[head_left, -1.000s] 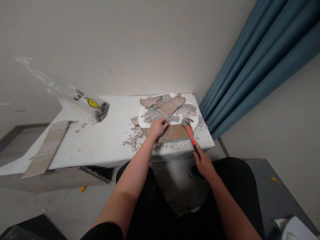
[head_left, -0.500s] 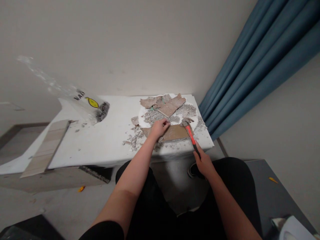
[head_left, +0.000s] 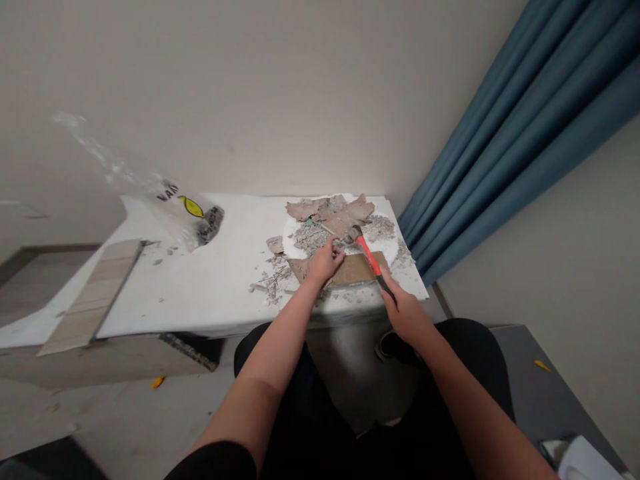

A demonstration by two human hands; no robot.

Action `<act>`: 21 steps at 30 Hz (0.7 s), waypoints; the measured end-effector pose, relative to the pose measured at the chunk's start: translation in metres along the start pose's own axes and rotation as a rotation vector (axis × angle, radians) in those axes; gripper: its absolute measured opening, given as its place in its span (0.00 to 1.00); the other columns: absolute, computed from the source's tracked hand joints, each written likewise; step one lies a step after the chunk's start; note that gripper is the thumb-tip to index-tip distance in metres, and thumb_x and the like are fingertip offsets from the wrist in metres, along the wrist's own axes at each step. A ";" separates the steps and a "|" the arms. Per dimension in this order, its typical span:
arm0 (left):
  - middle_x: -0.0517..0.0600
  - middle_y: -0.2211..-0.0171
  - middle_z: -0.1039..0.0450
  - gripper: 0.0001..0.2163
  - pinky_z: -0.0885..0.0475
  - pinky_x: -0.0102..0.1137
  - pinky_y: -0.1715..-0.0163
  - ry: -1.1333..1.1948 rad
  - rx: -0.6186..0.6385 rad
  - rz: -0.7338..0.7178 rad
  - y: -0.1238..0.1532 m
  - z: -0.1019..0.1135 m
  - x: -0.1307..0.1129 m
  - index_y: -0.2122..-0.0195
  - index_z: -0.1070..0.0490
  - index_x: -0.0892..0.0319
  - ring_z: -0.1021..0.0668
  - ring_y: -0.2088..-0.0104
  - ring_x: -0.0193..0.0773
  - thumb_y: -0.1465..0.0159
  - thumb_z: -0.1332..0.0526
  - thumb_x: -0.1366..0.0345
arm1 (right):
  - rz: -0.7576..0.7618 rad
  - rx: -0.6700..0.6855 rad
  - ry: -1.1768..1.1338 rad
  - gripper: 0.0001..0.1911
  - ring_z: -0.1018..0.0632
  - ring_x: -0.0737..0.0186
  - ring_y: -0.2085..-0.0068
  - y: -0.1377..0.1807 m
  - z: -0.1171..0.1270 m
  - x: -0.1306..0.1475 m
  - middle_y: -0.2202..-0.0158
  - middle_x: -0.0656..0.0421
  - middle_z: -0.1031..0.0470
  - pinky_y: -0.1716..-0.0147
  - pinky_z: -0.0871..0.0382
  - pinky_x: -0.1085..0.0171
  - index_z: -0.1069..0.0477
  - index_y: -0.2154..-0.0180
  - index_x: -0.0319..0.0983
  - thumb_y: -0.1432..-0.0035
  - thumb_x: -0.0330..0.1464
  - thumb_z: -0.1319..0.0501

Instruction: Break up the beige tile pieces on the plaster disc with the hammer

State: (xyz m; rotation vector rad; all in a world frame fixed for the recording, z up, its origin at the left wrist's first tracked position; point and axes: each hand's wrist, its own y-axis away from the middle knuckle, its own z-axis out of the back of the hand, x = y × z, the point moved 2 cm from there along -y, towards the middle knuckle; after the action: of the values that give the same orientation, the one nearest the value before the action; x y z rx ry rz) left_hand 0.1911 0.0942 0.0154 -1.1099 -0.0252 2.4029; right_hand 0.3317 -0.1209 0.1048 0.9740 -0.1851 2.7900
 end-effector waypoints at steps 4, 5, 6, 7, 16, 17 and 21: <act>0.49 0.62 0.19 0.25 0.29 0.33 0.57 0.013 -0.008 -0.029 -0.001 -0.002 0.001 0.39 0.41 0.56 0.19 0.60 0.41 0.37 0.38 0.66 | -0.030 0.031 0.078 0.31 0.22 0.46 0.46 -0.004 -0.002 0.005 0.48 0.52 0.21 0.47 0.29 0.53 0.48 0.29 0.43 0.31 0.33 0.50; 0.48 0.63 0.19 0.25 0.29 0.33 0.57 0.015 -0.009 -0.043 -0.001 -0.002 0.001 0.39 0.41 0.56 0.19 0.60 0.41 0.37 0.38 0.66 | -0.032 0.027 0.092 0.32 0.21 0.47 0.47 -0.004 -0.001 0.006 0.48 0.52 0.21 0.48 0.29 0.53 0.49 0.28 0.43 0.31 0.33 0.50; 0.48 0.63 0.20 0.24 0.29 0.33 0.58 0.015 -0.009 -0.055 -0.001 -0.002 0.001 0.40 0.40 0.56 0.19 0.61 0.41 0.37 0.38 0.66 | -0.036 0.031 0.106 0.32 0.21 0.47 0.48 -0.004 -0.001 0.008 0.50 0.52 0.20 0.49 0.29 0.54 0.50 0.28 0.43 0.31 0.33 0.50; 0.48 0.63 0.20 0.24 0.29 0.33 0.58 0.016 -0.009 -0.062 -0.002 -0.003 0.001 0.40 0.40 0.56 0.19 0.61 0.41 0.37 0.38 0.67 | -0.042 0.043 0.121 0.32 0.20 0.47 0.49 -0.004 0.000 0.010 0.52 0.52 0.19 0.49 0.28 0.55 0.50 0.28 0.43 0.31 0.32 0.50; 0.47 0.65 0.20 0.25 0.29 0.33 0.59 0.067 -0.001 -0.066 -0.001 -0.005 0.002 0.40 0.41 0.57 0.20 0.64 0.40 0.38 0.38 0.67 | -0.064 0.075 0.189 0.32 0.19 0.48 0.54 -0.006 0.000 0.019 0.54 0.51 0.18 0.53 0.28 0.57 0.51 0.28 0.43 0.31 0.32 0.51; 0.47 0.65 0.20 0.25 0.29 0.33 0.60 0.070 0.002 -0.067 -0.002 -0.005 0.002 0.40 0.41 0.57 0.20 0.64 0.40 0.38 0.38 0.67 | -0.065 0.082 0.190 0.32 0.19 0.48 0.53 -0.007 0.000 0.019 0.54 0.51 0.19 0.53 0.28 0.57 0.50 0.28 0.43 0.31 0.32 0.51; 0.47 0.66 0.21 0.26 0.29 0.32 0.60 0.073 0.005 -0.068 -0.002 -0.007 0.003 0.40 0.41 0.57 0.20 0.64 0.40 0.39 0.38 0.68 | -0.043 0.065 0.180 0.33 0.19 0.48 0.52 -0.007 0.002 0.022 0.54 0.50 0.19 0.52 0.28 0.56 0.54 0.27 0.42 0.30 0.33 0.51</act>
State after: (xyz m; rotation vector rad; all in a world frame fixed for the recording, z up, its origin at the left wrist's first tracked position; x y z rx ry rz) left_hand 0.1950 0.0961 0.0090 -1.1753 -0.0322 2.2998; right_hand 0.3179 -0.1121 0.1206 0.7256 -0.0478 2.8400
